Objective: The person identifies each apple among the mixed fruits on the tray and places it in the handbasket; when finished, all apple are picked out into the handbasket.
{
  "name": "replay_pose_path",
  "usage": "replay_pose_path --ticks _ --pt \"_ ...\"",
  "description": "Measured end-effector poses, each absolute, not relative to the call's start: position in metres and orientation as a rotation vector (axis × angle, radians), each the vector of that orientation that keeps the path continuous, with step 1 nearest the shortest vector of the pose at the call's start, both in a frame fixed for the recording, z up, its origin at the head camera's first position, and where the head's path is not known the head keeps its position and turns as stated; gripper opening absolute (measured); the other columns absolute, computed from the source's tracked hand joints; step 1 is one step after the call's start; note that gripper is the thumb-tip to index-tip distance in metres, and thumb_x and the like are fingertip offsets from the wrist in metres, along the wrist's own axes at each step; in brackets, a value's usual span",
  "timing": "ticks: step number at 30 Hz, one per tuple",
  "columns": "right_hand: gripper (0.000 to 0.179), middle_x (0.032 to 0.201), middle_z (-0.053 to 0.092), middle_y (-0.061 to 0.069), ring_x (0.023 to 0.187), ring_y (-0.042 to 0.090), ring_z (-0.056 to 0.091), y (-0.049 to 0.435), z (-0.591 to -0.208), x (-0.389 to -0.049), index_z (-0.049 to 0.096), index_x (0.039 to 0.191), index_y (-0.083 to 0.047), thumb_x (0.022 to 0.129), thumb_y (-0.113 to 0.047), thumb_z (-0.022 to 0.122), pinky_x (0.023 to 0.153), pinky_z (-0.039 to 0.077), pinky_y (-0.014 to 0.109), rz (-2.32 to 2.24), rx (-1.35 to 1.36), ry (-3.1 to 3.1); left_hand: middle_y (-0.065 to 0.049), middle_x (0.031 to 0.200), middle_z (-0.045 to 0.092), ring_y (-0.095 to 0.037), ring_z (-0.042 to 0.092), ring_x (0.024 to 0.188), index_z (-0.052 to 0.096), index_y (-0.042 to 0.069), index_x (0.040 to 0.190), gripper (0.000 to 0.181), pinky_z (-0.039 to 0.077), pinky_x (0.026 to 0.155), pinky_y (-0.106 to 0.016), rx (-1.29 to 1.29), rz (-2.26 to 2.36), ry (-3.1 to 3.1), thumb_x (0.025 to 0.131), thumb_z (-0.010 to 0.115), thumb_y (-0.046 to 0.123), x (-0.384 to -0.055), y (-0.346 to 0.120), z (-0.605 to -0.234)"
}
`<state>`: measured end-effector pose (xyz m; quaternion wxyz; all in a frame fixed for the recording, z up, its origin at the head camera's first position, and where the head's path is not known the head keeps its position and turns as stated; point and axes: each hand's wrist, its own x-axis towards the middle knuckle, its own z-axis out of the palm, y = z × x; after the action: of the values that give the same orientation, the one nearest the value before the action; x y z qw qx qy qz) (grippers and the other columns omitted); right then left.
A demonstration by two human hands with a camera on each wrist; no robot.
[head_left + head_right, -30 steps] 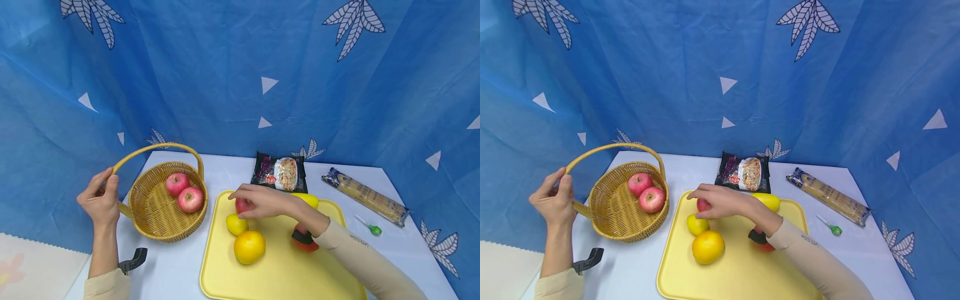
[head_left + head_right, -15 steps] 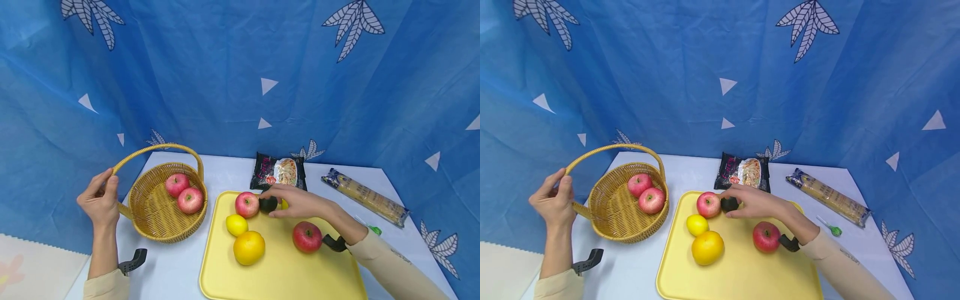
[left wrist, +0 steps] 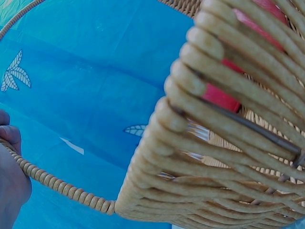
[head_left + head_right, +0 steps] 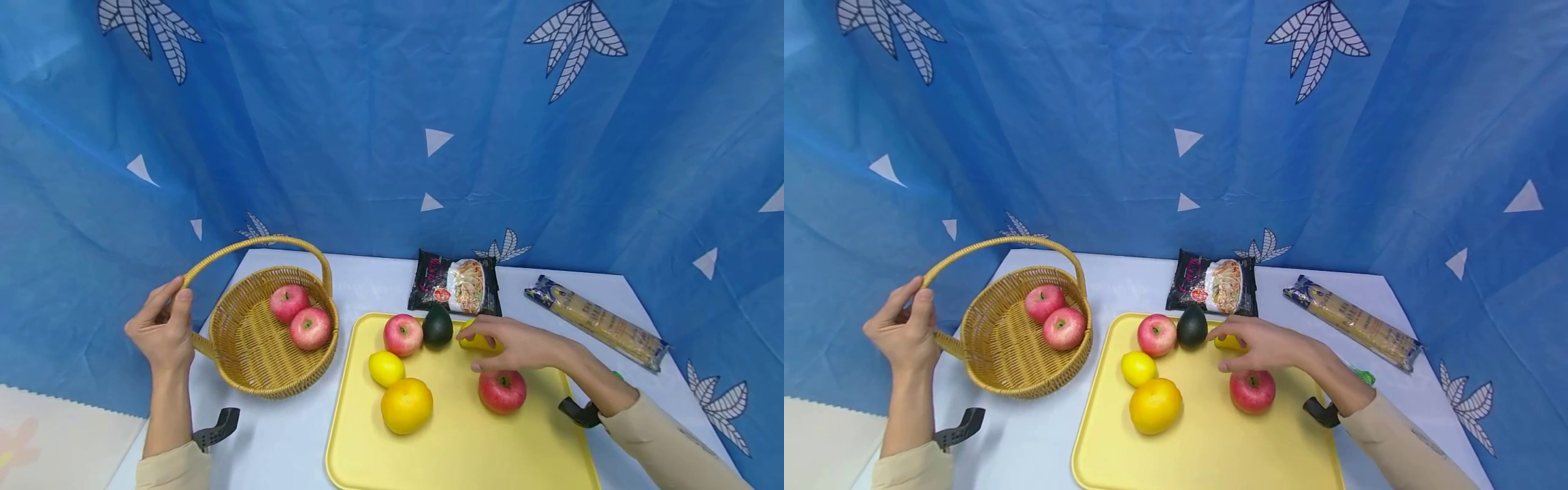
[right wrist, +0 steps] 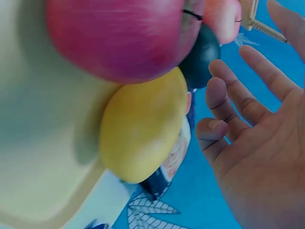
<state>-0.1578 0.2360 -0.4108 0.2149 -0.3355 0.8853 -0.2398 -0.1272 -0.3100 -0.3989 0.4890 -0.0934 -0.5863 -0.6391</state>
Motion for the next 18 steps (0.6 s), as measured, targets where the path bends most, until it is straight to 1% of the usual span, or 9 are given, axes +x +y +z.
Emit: replay_pose_path --ticks 1,4,9,12,15,18 --pt "0.053 0.128 0.059 0.001 0.105 0.024 0.056 0.238 -0.413 -0.157 0.062 0.135 -0.024 0.089 -0.049 0.073 0.087 0.052 0.042 -0.668 -0.919 2.452 -0.002 0.085 0.074 -0.006 0.042 0.051 0.067 -0.022 0.106 0.023 0.033 0.049 -0.012 -0.231 -1.561 -1.418 0.086 0.070 -0.011 -0.127 -0.310 -0.399" --pt "0.053 0.127 0.060 0.001 0.101 0.024 0.056 0.246 -0.416 -0.155 0.063 0.134 -0.020 0.089 -0.046 0.074 0.083 0.050 0.036 -0.684 -0.896 2.453 -0.001 0.085 0.074 -0.006 0.042 0.051 0.067 -0.021 0.106 0.023 0.032 0.049 -0.013 -0.224 -1.550 -1.427 0.086 0.070 -0.010 -0.127 -0.310 -0.400" --pt "0.054 0.123 0.062 0.004 0.094 0.027 0.056 0.257 -0.421 -0.150 0.064 0.133 -0.015 0.090 -0.046 0.073 0.076 0.048 0.032 -0.709 -0.899 2.444 -0.002 0.084 0.073 -0.006 0.041 0.051 0.067 -0.021 0.106 0.027 0.032 0.049 -0.013 -0.218 -1.547 -1.432 0.087 0.074 -0.004 -0.127 -0.310 -0.399" --pt "0.054 0.121 0.062 0.003 0.094 0.026 0.056 0.264 -0.424 -0.147 0.064 0.133 -0.016 0.090 -0.048 0.072 0.076 0.048 0.030 -0.711 -0.888 2.442 -0.003 0.085 0.073 -0.006 0.041 0.051 0.067 -0.021 0.106 0.028 0.032 0.049 -0.013 -0.220 -1.551 -1.429 0.086 0.075 -0.003 -0.127 -0.309 -0.399" --pt "0.055 0.119 0.062 0.002 0.093 0.024 0.056 0.269 -0.426 -0.145 0.064 0.133 -0.016 0.090 -0.049 0.072 0.075 0.048 0.029 -0.704 -0.882 2.458 -0.001 0.085 0.074 -0.006 0.042 0.051 0.067 -0.021 0.107 0.026 0.033 0.049 -0.012 -0.221 -1.552 -1.434 0.086 0.073 -0.006 -0.127 -0.310 -0.399" --pt "0.054 0.119 0.062 0.003 0.094 0.023 0.055 0.272 -0.430 -0.141 0.064 0.132 -0.015 0.090 -0.048 0.073 0.075 0.049 0.030 -0.722 -0.878 2.455 -0.003 0.085 0.074 -0.006 0.041 0.051 0.067 -0.021 0.107 0.026 0.033 0.049 -0.013 -0.227 -1.557 -1.434 0.087 0.073 -0.006 -0.127 -0.311 -0.400"
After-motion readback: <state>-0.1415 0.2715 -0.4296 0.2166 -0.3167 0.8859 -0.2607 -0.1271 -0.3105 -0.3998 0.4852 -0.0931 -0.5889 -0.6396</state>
